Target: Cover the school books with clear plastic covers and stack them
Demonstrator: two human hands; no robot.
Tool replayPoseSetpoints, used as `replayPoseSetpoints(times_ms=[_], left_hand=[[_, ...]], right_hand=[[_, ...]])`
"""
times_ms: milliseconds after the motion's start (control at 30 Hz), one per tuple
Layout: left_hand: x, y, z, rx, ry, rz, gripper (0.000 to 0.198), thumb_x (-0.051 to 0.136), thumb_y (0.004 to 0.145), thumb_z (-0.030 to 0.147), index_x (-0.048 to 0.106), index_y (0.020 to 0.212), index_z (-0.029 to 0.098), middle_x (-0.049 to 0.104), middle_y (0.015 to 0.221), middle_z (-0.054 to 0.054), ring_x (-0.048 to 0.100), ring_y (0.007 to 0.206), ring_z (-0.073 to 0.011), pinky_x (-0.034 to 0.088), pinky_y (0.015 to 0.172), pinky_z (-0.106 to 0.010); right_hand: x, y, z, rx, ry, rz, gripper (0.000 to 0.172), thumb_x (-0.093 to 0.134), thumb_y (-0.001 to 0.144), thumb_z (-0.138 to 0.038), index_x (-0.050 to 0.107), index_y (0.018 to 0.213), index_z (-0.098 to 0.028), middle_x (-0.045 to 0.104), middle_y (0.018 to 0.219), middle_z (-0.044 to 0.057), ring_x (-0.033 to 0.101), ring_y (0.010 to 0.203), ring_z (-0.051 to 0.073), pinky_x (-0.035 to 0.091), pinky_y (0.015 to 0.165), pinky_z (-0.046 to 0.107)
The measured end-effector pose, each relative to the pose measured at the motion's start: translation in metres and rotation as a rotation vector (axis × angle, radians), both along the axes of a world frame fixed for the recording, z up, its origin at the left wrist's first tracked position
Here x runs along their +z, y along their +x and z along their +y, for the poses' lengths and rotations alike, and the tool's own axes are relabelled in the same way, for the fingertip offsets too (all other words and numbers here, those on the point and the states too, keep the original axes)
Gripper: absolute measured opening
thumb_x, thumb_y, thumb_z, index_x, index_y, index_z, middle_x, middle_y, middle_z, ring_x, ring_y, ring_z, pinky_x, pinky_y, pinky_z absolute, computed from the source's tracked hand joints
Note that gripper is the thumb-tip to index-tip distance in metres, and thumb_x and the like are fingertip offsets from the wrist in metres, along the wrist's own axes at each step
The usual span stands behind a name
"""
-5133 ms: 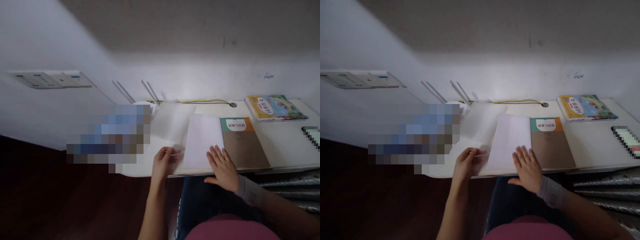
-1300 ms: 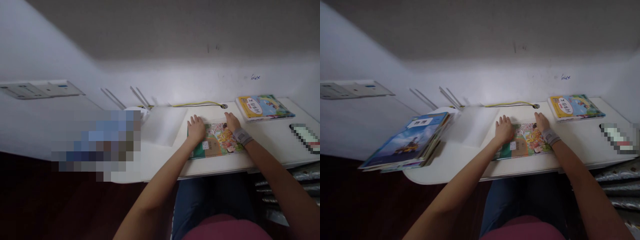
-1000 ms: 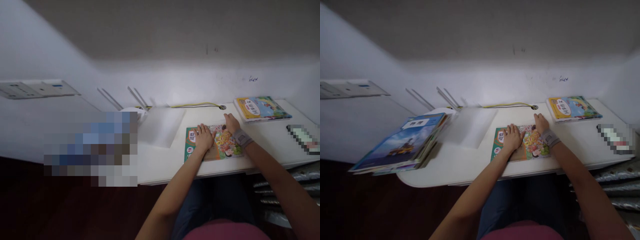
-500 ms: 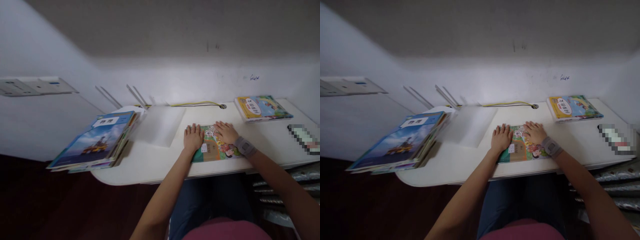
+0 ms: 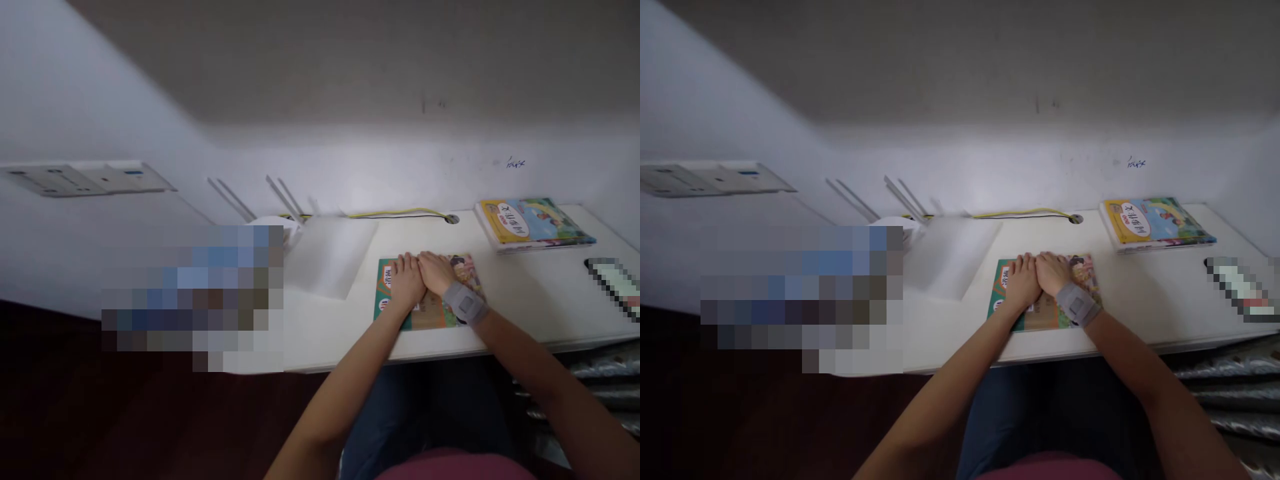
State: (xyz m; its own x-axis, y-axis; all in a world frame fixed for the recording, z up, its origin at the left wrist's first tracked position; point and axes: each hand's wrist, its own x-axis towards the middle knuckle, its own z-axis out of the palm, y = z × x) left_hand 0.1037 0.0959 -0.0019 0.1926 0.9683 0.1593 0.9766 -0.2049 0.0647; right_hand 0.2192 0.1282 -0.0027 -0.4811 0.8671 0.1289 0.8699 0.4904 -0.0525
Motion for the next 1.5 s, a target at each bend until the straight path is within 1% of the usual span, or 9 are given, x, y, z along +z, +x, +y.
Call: replayPoseSetpoints(times_ms=[200,467,600,700,833,933,1000,1200,1500], left_hand=[[-0.003,-0.033,-0.001,-0.108,0.000,-0.005,0.061,0.023,0.093,0.045,0.035,0.140,0.008,0.033,0.147,-0.015,0.029,0.135,-0.0294,0.022,0.109,-0.044],[-0.002,-0.063,-0.012,0.121,-0.056,-0.085,0.064,0.032,0.089,0.052,0.037,0.138,0.010,0.029,0.147,-0.021,0.024,0.137,-0.0344,0.021,0.108,-0.052],[-0.001,-0.069,-0.008,0.174,-0.084,-0.486,0.052,0.046,0.086,0.038,0.045,0.131,0.012,0.037,0.143,-0.020,0.026,0.136,-0.0312,0.018,0.110,-0.050],[0.002,-0.078,0.002,0.209,-0.103,-0.765,0.047,0.043,0.087,0.029,0.043,0.132,0.016,0.047,0.137,-0.015,0.039,0.130,-0.0253,0.030,0.106,-0.045],[0.009,-0.094,0.020,0.220,-0.193,-1.096,0.054,0.051,0.083,0.031,0.039,0.133,0.015,0.060,0.117,-0.014,0.061,0.101,-0.0207,0.048,0.086,-0.035],[0.016,-0.100,0.034,0.152,-0.344,-1.319,0.065,0.066,0.070,0.034,0.045,0.129,0.015,0.067,0.086,-0.005,0.065,0.074,-0.0174,0.052,0.068,-0.031],[0.021,-0.101,0.041,0.089,-0.438,-1.366,0.069,0.073,0.062,0.033,0.049,0.125,0.016,0.066,0.076,-0.001,0.064,0.066,-0.0157,0.052,0.065,-0.030],[0.032,-0.105,0.047,-0.004,-0.606,-1.496,0.056,0.079,0.052,0.033,0.061,0.101,0.013,0.069,0.081,-0.005,0.065,0.069,-0.0168,0.052,0.070,-0.034],[0.038,-0.110,0.035,0.056,-0.507,-1.444,0.042,0.081,0.050,0.038,0.067,0.081,0.013,0.068,0.068,-0.002,0.059,0.058,-0.0124,0.048,0.059,-0.025]], right_hand=[[-0.005,0.040,-0.015,0.123,0.048,0.017,0.050,0.033,0.094,-0.041,0.041,0.137,-0.015,0.039,0.144,0.009,0.033,0.133,0.024,0.026,0.107,0.041],[-0.006,0.059,-0.010,0.021,0.065,0.123,0.047,0.038,0.093,-0.042,0.049,0.129,-0.013,0.050,0.135,0.013,0.043,0.124,0.024,0.030,0.102,0.039],[-0.004,0.057,-0.007,-0.025,0.078,0.151,0.037,0.039,0.093,-0.035,0.054,0.121,-0.015,0.058,0.124,0.012,0.051,0.114,0.022,0.035,0.096,0.036],[-0.003,0.057,-0.007,-0.024,0.089,0.153,0.035,0.040,0.093,-0.034,0.055,0.119,-0.016,0.059,0.123,0.011,0.051,0.113,0.022,0.034,0.096,0.035],[-0.004,0.057,-0.007,-0.026,0.098,0.165,0.036,0.040,0.093,-0.034,0.054,0.120,-0.016,0.059,0.123,0.011,0.051,0.113,0.022,0.033,0.096,0.035],[-0.005,0.058,-0.006,-0.022,0.097,0.175,0.037,0.040,0.093,-0.035,0.053,0.121,-0.015,0.059,0.123,0.012,0.050,0.113,0.023,0.033,0.096,0.036],[-0.006,0.059,-0.005,-0.016,0.096,0.181,0.038,0.039,0.093,-0.035,0.052,0.122,-0.015,0.058,0.124,0.013,0.050,0.115,0.023,0.031,0.098,0.037],[-0.001,0.069,0.003,0.000,0.106,0.224,0.041,0.041,0.092,-0.037,0.050,0.125,-0.013,0.058,0.122,0.014,0.047,0.116,0.026,0.023,0.103,0.045],[0.031,0.132,0.007,0.093,-0.120,0.432,0.031,0.038,0.089,-0.031,0.062,0.104,-0.017,0.067,0.091,0.008,0.060,0.085,0.019,0.044,0.078,0.031]])
